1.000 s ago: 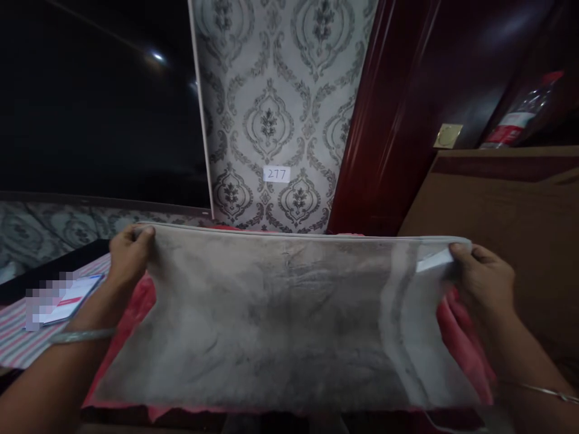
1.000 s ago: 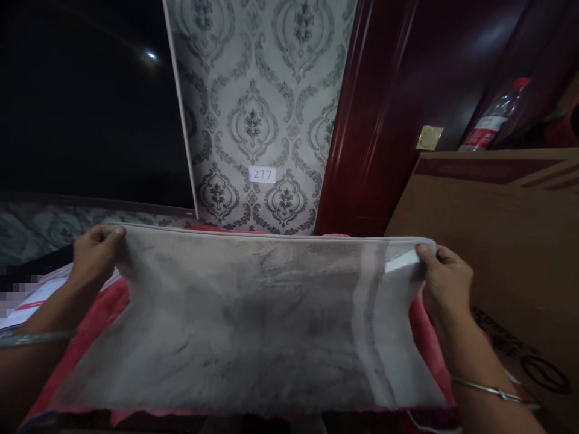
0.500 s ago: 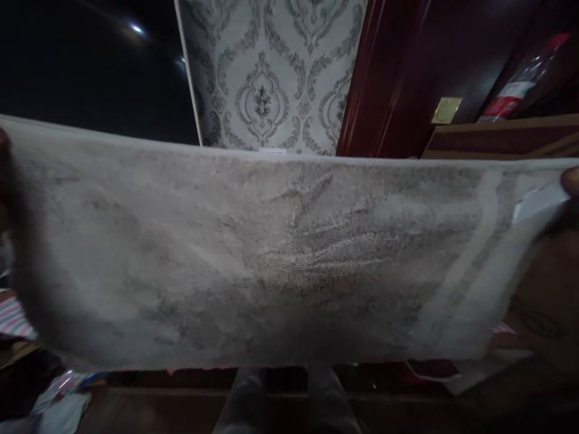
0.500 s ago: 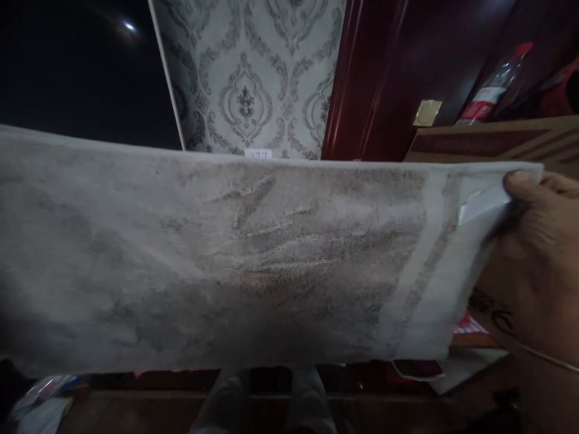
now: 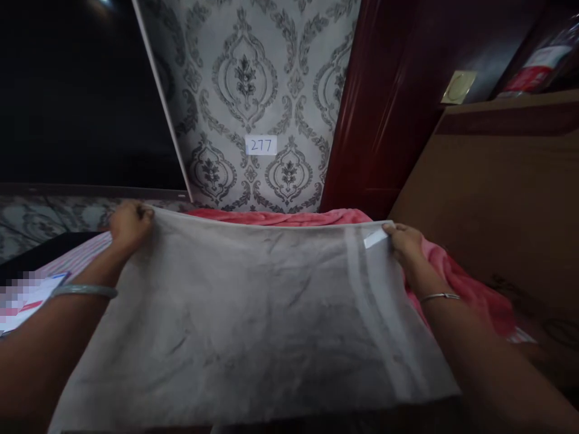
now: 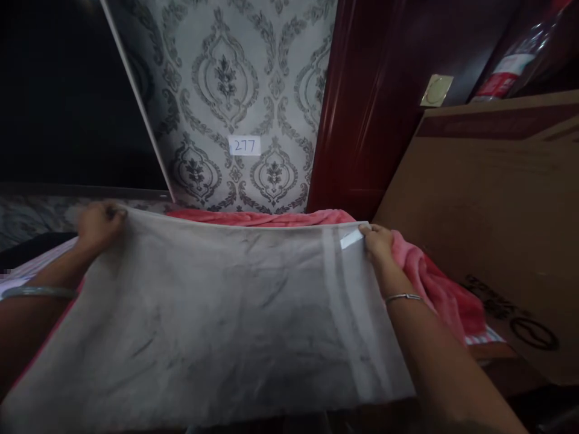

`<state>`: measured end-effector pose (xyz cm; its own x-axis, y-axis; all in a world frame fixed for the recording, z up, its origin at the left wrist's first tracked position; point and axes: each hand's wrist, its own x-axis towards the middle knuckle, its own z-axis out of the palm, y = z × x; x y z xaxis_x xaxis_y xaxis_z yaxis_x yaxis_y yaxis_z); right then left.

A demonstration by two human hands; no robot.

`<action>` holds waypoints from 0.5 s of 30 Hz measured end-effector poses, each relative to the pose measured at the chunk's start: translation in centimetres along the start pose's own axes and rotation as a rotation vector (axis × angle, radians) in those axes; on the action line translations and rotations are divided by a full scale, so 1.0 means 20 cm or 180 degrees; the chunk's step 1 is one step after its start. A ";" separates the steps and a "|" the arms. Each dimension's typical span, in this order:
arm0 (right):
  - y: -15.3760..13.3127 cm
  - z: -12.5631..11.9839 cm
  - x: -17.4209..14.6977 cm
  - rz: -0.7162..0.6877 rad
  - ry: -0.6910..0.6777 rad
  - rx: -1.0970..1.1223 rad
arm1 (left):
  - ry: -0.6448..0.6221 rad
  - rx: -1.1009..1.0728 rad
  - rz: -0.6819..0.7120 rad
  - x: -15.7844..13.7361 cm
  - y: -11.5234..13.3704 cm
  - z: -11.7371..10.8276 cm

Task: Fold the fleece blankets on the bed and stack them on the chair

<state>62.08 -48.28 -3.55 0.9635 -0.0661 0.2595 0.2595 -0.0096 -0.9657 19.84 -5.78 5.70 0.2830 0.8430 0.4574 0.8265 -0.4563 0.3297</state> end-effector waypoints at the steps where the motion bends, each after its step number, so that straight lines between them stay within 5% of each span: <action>1: 0.04 0.01 0.00 0.0094 -0.0015 0.0027 | -0.0043 0.0036 -0.0056 0.02 0.00 0.05; 6: 0.10 0.00 0.02 -0.0070 -0.0176 0.0171 | 0.0005 0.0124 -0.0191 0.06 -0.01 0.16; 15: -0.06 -0.02 0.24 -0.0554 0.0083 0.0187 | 0.1055 0.0090 -0.0131 0.12 0.06 0.03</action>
<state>66.28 -48.93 -1.09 0.9019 -0.0944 0.4215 0.4262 0.0351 -0.9040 21.79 -4.14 6.63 0.0792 0.7200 0.6894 0.8484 -0.4118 0.3327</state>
